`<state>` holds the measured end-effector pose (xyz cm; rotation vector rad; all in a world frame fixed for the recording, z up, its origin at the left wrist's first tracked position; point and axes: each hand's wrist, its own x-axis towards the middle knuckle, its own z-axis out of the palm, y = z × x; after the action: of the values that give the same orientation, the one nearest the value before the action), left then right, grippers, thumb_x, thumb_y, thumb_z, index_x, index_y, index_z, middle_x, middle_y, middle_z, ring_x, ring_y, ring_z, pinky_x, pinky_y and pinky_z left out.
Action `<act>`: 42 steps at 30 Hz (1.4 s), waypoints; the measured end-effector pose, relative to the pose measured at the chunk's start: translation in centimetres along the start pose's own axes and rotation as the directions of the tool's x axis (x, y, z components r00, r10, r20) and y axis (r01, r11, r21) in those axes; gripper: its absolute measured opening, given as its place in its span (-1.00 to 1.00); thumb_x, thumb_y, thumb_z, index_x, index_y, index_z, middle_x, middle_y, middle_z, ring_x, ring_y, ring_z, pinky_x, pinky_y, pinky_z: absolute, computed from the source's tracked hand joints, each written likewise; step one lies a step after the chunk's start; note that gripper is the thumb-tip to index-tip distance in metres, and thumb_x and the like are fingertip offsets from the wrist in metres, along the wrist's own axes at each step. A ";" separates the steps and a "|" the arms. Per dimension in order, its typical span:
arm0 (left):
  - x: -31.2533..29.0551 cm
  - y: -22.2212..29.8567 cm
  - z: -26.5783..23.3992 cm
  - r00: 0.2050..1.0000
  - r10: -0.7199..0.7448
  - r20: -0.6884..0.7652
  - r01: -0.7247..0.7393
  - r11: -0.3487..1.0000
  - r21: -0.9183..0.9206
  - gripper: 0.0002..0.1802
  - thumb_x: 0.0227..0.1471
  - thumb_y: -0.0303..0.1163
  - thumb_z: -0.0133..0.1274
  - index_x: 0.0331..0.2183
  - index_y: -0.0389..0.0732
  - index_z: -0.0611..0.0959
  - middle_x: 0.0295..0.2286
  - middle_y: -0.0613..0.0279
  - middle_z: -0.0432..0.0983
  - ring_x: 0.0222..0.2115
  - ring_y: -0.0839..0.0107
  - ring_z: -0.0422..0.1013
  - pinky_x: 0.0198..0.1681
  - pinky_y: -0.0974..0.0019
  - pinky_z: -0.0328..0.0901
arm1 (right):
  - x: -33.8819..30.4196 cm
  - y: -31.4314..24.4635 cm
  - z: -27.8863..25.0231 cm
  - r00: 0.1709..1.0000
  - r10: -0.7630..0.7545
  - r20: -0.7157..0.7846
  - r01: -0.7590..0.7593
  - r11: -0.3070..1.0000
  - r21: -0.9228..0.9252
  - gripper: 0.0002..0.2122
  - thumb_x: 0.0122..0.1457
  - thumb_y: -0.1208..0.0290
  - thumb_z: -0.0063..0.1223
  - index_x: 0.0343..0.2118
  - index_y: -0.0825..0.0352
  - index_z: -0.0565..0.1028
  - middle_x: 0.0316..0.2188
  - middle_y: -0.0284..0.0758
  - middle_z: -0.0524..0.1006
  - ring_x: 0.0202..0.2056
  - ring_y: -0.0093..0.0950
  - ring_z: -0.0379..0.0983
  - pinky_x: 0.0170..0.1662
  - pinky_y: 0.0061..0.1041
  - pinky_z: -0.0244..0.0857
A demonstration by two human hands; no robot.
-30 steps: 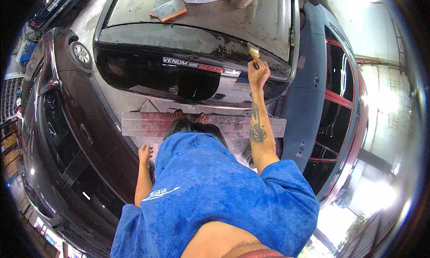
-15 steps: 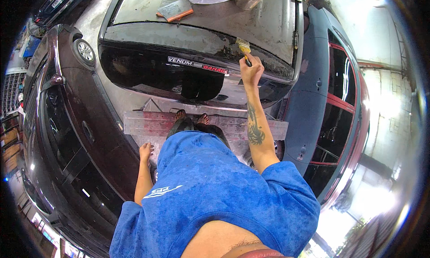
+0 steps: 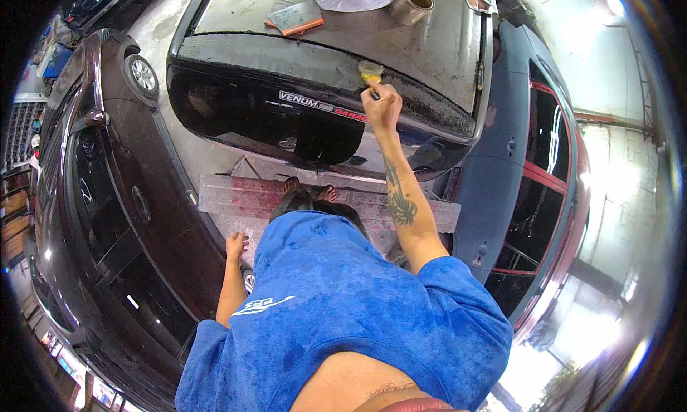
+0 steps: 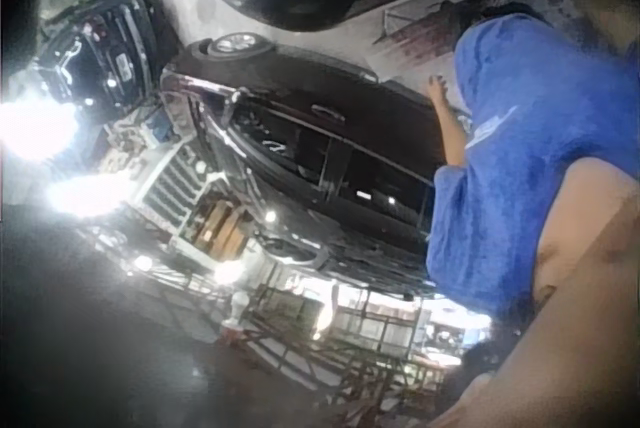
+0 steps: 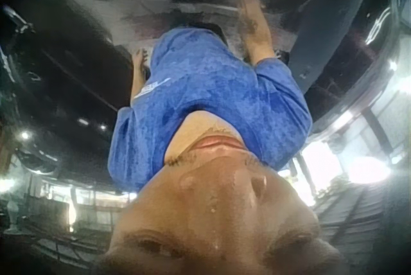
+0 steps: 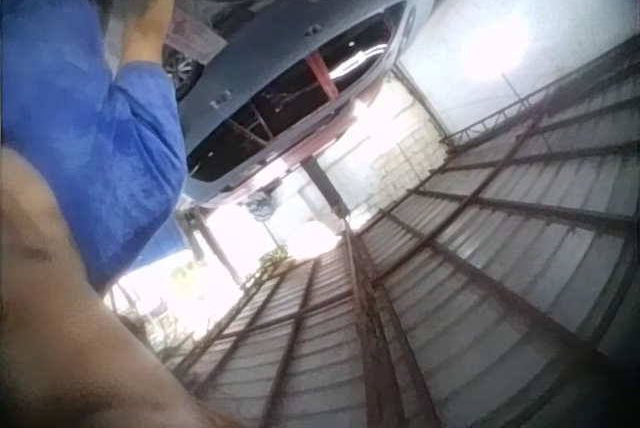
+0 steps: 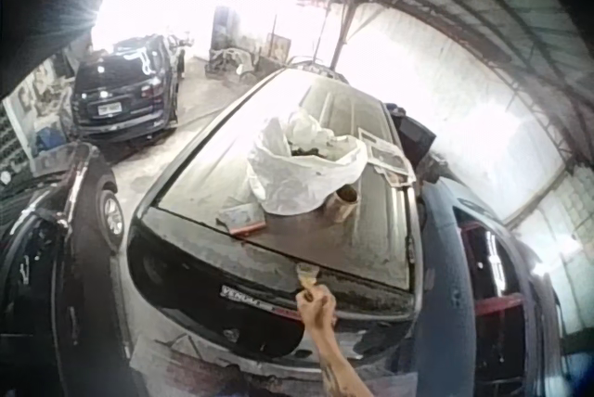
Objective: The person applies a dark filler paste to the rear trunk lid of a car using a brush, then spreads and smooths it with a putty knife. The person repeatedly dips the brush into a can and works along the trunk edge and surface.
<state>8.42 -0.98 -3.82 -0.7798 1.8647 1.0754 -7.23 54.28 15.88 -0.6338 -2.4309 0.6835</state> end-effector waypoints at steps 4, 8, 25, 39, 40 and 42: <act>0.0 -0.5 0.3 1.000 0.008 0.019 -0.007 0.999 -0.041 -0.56 0.14 -0.15 -0.04 -0.08 -0.28 0.52 -0.25 0.08 0.60 -0.35 0.29 0.54 -0.39 0.21 0.40 | 0.1 -1.0 1.0 0.997 -0.034 -0.072 0.041 0.994 0.099 -0.77 -0.12 0.43 0.15 -0.35 0.30 0.66 -0.49 -0.10 0.55 -0.41 -0.18 0.52 -0.29 -0.33 0.38; 0.0 -0.2 0.5 1.000 0.010 0.028 -0.008 0.999 -0.040 -0.56 0.14 -0.15 -0.05 -0.07 -0.28 0.53 -0.24 0.09 0.59 -0.33 0.30 0.54 -0.37 0.22 0.40 | 0.4 -2.0 1.6 0.995 -0.049 -0.086 0.052 0.998 0.030 -0.76 -0.12 0.43 0.15 -0.33 0.31 0.65 -0.45 -0.08 0.56 -0.39 -0.16 0.52 -0.27 -0.32 0.40; 1.2 -0.5 0.4 1.000 0.008 0.013 -0.007 0.999 -0.051 -0.60 0.14 -0.18 -0.03 -0.11 -0.27 0.54 -0.28 0.08 0.60 -0.38 0.30 0.53 -0.41 0.24 0.37 | 1.6 -4.5 3.1 0.997 -0.077 -0.026 0.077 0.997 0.004 -0.75 -0.10 0.37 0.10 -0.32 0.24 0.67 -0.48 -0.09 0.56 -0.39 -0.19 0.52 -0.24 -0.31 0.37; 3.5 -1.0 1.7 0.996 0.054 0.068 -0.049 0.996 -0.074 -0.55 0.14 -0.17 -0.04 -0.05 -0.30 0.52 -0.24 0.04 0.60 -0.33 0.22 0.55 -0.39 0.18 0.40 | -0.7 -3.5 -0.5 0.969 -0.060 0.240 0.066 0.998 -0.019 -0.76 -0.12 0.40 0.11 -0.34 0.28 0.66 -0.48 -0.12 0.55 -0.39 -0.18 0.52 -0.25 -0.32 0.38; 3.7 -0.9 1.9 0.996 0.057 0.074 -0.051 0.996 -0.076 -0.55 0.14 -0.17 -0.04 -0.05 -0.30 0.52 -0.24 0.04 0.60 -0.33 0.22 0.55 -0.39 0.18 0.40 | -0.6 -3.6 -0.8 0.980 -0.056 0.189 0.058 0.998 -0.003 -0.77 -0.12 0.41 0.11 -0.36 0.29 0.66 -0.49 -0.10 0.55 -0.40 -0.18 0.52 -0.26 -0.33 0.38; 4.0 -0.4 2.0 0.995 0.028 0.094 -0.021 0.997 -0.077 -0.54 0.15 -0.16 -0.06 0.00 -0.25 0.48 -0.16 0.05 0.56 -0.23 0.18 0.50 -0.28 0.10 0.39 | -0.2 -3.9 -1.4 0.992 -0.066 0.109 0.055 0.993 0.105 -0.76 -0.10 0.43 0.15 -0.31 0.29 0.66 -0.52 -0.15 0.55 -0.44 -0.28 0.52 -0.30 -0.41 0.37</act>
<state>7.59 0.20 -8.06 -0.7383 1.7666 1.1842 -7.36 51.66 19.04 -0.4912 -2.4886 0.8326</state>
